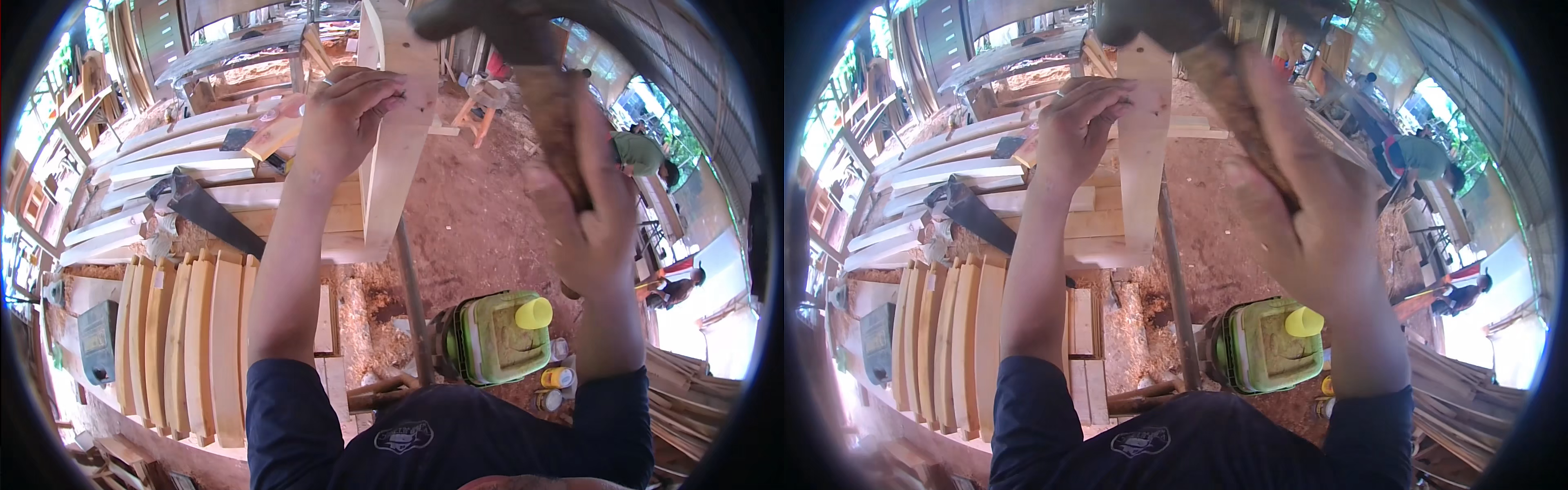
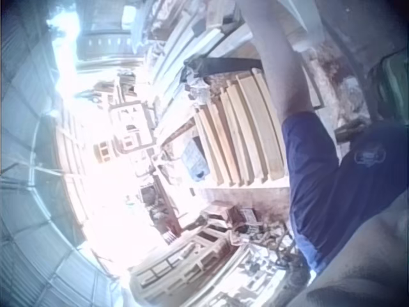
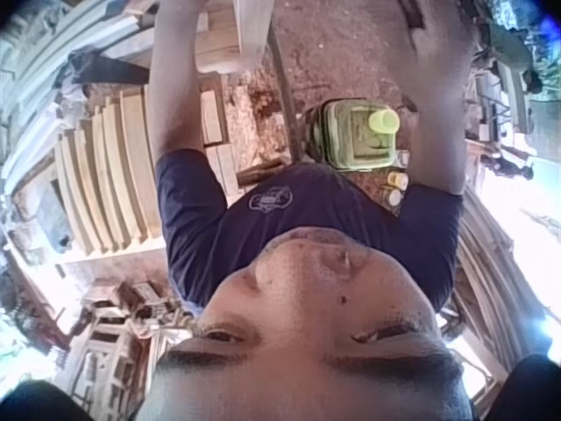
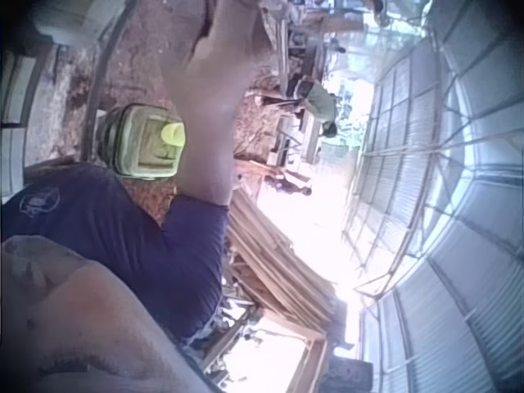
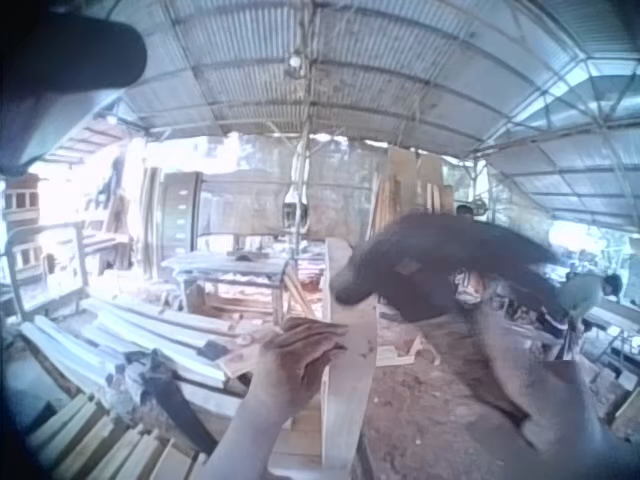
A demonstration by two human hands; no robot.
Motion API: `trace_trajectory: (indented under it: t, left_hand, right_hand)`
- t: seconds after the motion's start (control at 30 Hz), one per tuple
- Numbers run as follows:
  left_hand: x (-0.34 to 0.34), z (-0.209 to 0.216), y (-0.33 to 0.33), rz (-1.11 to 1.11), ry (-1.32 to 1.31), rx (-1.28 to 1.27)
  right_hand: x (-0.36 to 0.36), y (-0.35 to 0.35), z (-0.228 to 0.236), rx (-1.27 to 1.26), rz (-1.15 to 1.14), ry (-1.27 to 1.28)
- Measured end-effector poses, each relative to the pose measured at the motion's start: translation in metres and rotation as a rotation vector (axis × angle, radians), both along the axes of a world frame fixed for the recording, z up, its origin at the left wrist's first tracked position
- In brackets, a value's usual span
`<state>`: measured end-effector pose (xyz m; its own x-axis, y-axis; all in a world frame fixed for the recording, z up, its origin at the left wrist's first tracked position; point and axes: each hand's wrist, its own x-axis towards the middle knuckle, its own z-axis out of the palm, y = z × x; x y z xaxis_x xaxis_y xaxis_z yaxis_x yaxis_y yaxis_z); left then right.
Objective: The person hammers a nail into a wooden frame, then picks up another nail and hammers it into a different part of the frame while other people work in the background.
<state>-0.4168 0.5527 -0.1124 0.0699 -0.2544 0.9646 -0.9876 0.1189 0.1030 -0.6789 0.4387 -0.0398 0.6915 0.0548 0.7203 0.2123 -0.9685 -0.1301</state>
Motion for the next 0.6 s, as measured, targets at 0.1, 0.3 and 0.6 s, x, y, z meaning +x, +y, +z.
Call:
trace_trajectory:
  t: [0.1,0.3,0.6]
  left_hand:
    - [0.001,0.001,0.0,0.01,-0.037,-0.005]
    - [-0.004,0.008,-0.006,-0.007,-0.009,0.006]
    - [-0.018,0.006,-0.011,0.08,0.093,0.056]
  right_hand:
    - [-0.007,0.005,-0.001,0.172,0.045,-0.057]
    - [-0.009,0.0,0.011,-0.083,-0.083,0.059]
    - [-0.004,-0.014,0.007,-0.104,-0.045,0.112]
